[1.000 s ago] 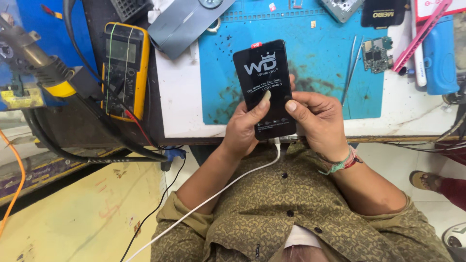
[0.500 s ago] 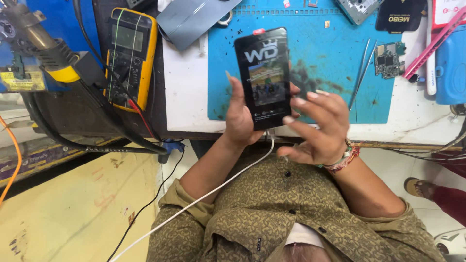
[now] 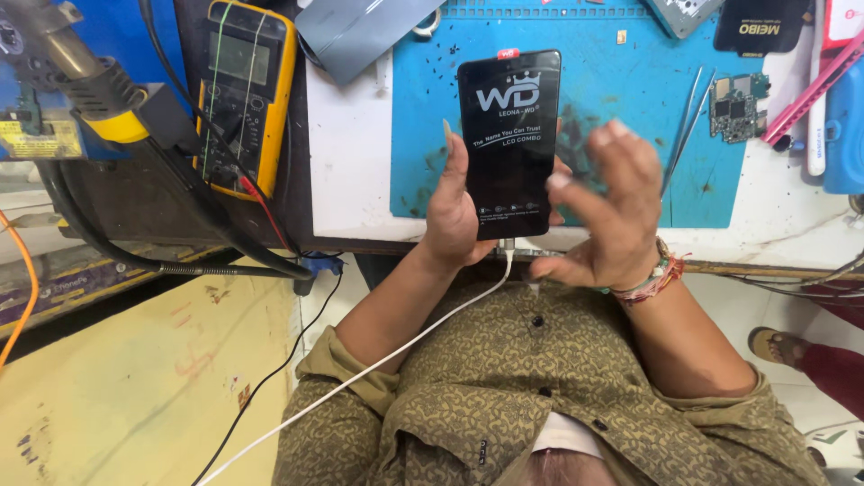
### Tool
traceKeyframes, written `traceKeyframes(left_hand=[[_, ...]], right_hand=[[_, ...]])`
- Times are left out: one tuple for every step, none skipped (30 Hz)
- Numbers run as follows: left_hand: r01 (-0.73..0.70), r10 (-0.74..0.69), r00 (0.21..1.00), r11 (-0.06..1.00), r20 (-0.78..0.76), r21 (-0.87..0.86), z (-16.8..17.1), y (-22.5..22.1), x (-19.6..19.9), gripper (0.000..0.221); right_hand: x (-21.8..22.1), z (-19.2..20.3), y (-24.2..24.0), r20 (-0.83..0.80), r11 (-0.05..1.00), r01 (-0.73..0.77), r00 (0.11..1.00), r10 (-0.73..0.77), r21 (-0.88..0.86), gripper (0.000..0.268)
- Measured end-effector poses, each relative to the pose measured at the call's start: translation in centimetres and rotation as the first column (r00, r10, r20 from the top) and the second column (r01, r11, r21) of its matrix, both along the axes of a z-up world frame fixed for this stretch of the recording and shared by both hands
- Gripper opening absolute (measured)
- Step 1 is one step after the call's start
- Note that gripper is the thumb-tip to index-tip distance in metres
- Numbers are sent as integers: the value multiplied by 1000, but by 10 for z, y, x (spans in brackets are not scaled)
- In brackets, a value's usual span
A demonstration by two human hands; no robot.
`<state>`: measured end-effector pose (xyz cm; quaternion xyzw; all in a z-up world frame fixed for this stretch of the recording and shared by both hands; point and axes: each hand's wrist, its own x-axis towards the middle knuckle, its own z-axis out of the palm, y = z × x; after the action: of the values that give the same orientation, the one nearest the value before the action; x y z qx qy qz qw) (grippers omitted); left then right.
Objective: The person replaces a mobile phone screen and secures internal components. They remove the old screen, connect a new display to test the device, and then use a screwdriver to install screws into the internal chassis.
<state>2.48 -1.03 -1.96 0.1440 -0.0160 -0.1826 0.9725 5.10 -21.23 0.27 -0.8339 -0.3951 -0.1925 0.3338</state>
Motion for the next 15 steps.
traceKeyframes(left_hand=[[-14, 14, 1000, 999, -1, 30, -1, 0, 0, 79], [-22, 22, 1000, 998, 2, 60, -1, 0, 0, 78], [-35, 40, 996, 998, -86, 61, 0, -1, -1, 75], [-48, 58, 984, 997, -166, 64, 2, -2, 0, 72], [-62, 77, 967, 996, -244, 69, 3, -3, 1, 69], [-27, 42, 979, 997, -200, 78, 5, -3, 2, 71], [8, 6, 988, 996, -156, 87, 6, -3, 3, 73], [39, -27, 993, 994, -115, 99, 6, -2, 3, 74], [34, -28, 998, 994, -54, 108, 6, -2, 3, 75], [28, -29, 1000, 993, 8, 118, 6, -2, 3, 76], [24, -28, 999, 992, 37, 123, 6, -2, 3, 76], [21, -30, 997, 992, 65, 127, 6, -2, 4, 77], [21, -29, 998, 992, 60, 125, 6, -2, 4, 78], [23, -30, 998, 992, 54, 123, 6, -3, 4, 79], [23, -29, 998, 992, 49, 122, 5, -3, 3, 79]], right_hand=[[-1, 0, 0, 30, 998, -54, 998, 54, -16, 79], [-1, 0, 0, 41, 995, -88, 995, 90, -40, 78], [-2, 1, 1, 51, 990, -122, 991, 125, -65, 77], [0, 1, 2, 66, 984, -154, 985, 160, -91, 77], [2, 0, 4, 76, 989, -119, 989, 126, -89, 77], [4, -1, 6, 81, 992, -89, 992, 96, -86, 77], [5, -4, 8, 86, 995, -59, 994, 66, -83, 78], [5, -5, 7, 33, 998, 17, 999, -15, -61, 81], [5, -7, 6, -21, 995, 94, 995, -95, -42, 83], [5, -8, 5, -75, 985, 172, 982, -174, -26, 86], [4, -9, 4, -88, 982, 187, 979, -186, -2, 85], [2, -10, 3, -101, 979, 203, 975, -200, 20, 84], [1, -10, 3, -115, 975, 220, 970, -214, 42, 83], [0, -11, 2, -114, 976, 213, 972, -207, 39, 82], [-1, -12, 2, -113, 978, 206, 973, -201, 36, 82]])
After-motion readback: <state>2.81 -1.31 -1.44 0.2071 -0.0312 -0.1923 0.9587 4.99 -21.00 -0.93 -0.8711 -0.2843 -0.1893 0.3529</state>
